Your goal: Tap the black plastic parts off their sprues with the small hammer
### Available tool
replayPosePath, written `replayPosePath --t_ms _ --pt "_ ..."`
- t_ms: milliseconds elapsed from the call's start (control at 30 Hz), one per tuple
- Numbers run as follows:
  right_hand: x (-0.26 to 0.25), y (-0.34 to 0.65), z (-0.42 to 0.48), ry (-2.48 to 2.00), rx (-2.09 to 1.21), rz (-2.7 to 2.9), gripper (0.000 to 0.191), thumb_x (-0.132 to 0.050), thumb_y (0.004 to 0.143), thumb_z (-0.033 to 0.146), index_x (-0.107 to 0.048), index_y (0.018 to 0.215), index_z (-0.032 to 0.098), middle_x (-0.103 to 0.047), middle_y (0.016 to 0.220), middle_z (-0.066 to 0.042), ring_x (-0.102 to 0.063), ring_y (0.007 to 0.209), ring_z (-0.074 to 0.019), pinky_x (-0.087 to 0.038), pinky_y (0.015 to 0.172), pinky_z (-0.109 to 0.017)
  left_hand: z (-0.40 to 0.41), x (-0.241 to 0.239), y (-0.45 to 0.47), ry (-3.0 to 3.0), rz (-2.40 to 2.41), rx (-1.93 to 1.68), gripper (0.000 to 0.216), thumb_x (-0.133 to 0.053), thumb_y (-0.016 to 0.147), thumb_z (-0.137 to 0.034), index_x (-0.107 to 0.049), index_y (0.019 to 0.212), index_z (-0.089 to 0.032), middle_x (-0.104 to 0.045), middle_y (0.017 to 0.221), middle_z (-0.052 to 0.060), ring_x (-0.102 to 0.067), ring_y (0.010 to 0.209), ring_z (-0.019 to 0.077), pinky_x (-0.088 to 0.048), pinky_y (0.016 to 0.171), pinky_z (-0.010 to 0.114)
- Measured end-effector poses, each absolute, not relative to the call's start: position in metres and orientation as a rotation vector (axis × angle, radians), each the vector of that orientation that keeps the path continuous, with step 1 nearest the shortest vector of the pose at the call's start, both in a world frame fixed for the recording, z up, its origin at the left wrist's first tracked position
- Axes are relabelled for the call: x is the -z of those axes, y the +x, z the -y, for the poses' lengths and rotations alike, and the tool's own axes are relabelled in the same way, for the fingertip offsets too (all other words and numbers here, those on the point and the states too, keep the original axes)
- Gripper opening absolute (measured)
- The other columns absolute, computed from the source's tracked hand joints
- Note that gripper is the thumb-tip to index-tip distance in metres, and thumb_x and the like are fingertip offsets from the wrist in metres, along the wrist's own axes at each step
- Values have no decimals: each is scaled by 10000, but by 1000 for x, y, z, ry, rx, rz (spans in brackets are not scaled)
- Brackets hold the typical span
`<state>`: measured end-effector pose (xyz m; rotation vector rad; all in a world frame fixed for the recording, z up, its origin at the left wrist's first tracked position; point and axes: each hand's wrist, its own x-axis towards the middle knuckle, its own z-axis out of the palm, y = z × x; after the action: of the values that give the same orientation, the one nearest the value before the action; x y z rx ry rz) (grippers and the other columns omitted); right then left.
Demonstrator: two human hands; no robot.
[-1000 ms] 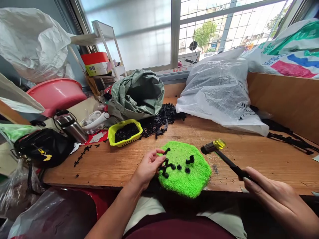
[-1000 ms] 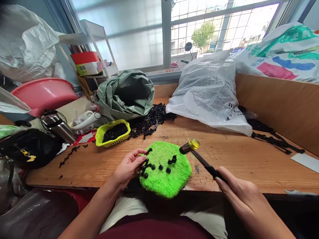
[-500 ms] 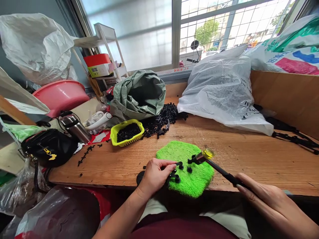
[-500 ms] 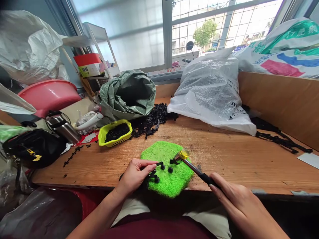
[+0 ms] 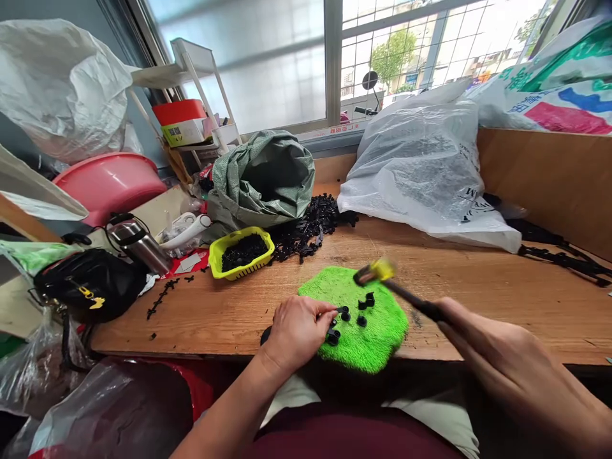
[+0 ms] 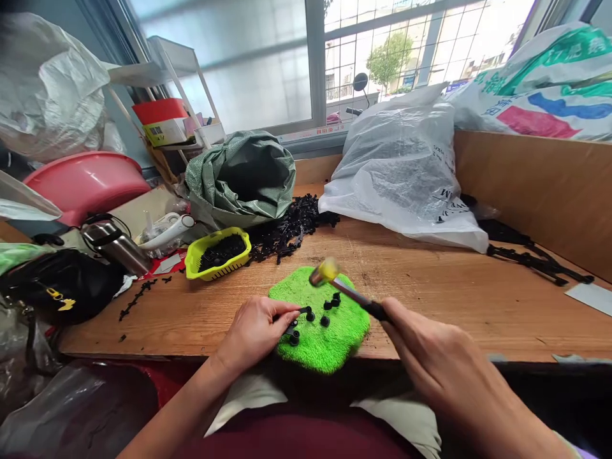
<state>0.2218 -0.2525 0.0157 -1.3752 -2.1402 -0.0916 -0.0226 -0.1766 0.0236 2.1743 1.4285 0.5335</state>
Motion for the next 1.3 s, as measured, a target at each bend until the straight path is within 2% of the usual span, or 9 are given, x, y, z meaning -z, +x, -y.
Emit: replayPosePath --t_ms 167,400,567,767,867,967,1033,1167,1300 --pt "-13 223 254 -1403 89 2302 290 -267 943 242 -514 1093 215 -662 645 -11 -626 505 -219 -404 409 -294 178 -23 -23 2226 -1413 -539 222 -560 794 -299 -747 913 -311 -744 808 70 -634 657 204 -388 617 274" --pt "4 215 251 -1508 0 2249 245 -280 950 274 -523 935 239 -638 633 -12 -613 509 -213 -374 430 -291 172 -25 -23 2176 -1374 -586 183 -592 744 -291 -761 815 -290 -738 743 54 -611 640 187 -392 627 261" --pt "3 219 251 -1472 -11 2180 343 -225 979 335 -554 1012 243 -693 753 -38 -658 623 -213 -454 484 -278 169 -8 -30 1999 -1260 -670 223 -553 789 -323 -751 793 -220 -704 702 33 -578 633 158 -390 618 235" --pt "17 253 272 -1594 -25 2013 354 -294 959 458 -593 988 270 -711 798 -43 -681 720 -266 -511 470 -301 161 6 -48 1099 -1038 -985 358 -668 696 -276 -652 1030 -149 -674 778 20 -588 688 111 -431 652 198" --pt "31 263 281 -1634 62 2094 316 -301 956 387 -588 1058 301 -716 819 -44 -682 681 -278 -490 406 -313 158 0 -49 972 -992 -1079 351 -775 573 -207 -661 893 -118 -677 752 24 -598 704 95 -443 686 176" --pt "31 253 279 -1596 127 2153 343 -243 964 354 -577 1015 291 -717 820 -56 -682 653 -271 -453 362 -307 154 -3 -42 897 -1003 -1066 287 -804 525 -164 -635 752 -111 -653 671 3 -555 564 55 -399 512 137" --pt "25 239 273 -1547 89 2223 369 -214 974 378 -566 982 267 -713 777 -51 -678 620 -252 -450 375 -298 152 -2 -34 837 -987 -1045 270 -802 532 -142 -614 723 -111 -638 656 -7 -538 519 42 -392 459 126" --pt "18 218 259 -1577 0 2286 367 -218 979 363 -558 1022 232 -647 609 -7 -638 512 -229 -436 414 -300 149 0 -20 753 -973 -1073 263 -768 579 -68 -591 768 -110 -641 703 -2 -581 547 49 -494 507 136" --pt "20 217 256 -1575 -24 2261 391 -199 980 373 -566 1000 236 -651 619 -15 -644 538 -232 -449 429 -298 150 1 -14 767 -1002 -1053 214 -694 673 -47 -547 816 -109 -649 720 19 -628 561 85 -525 489 156"
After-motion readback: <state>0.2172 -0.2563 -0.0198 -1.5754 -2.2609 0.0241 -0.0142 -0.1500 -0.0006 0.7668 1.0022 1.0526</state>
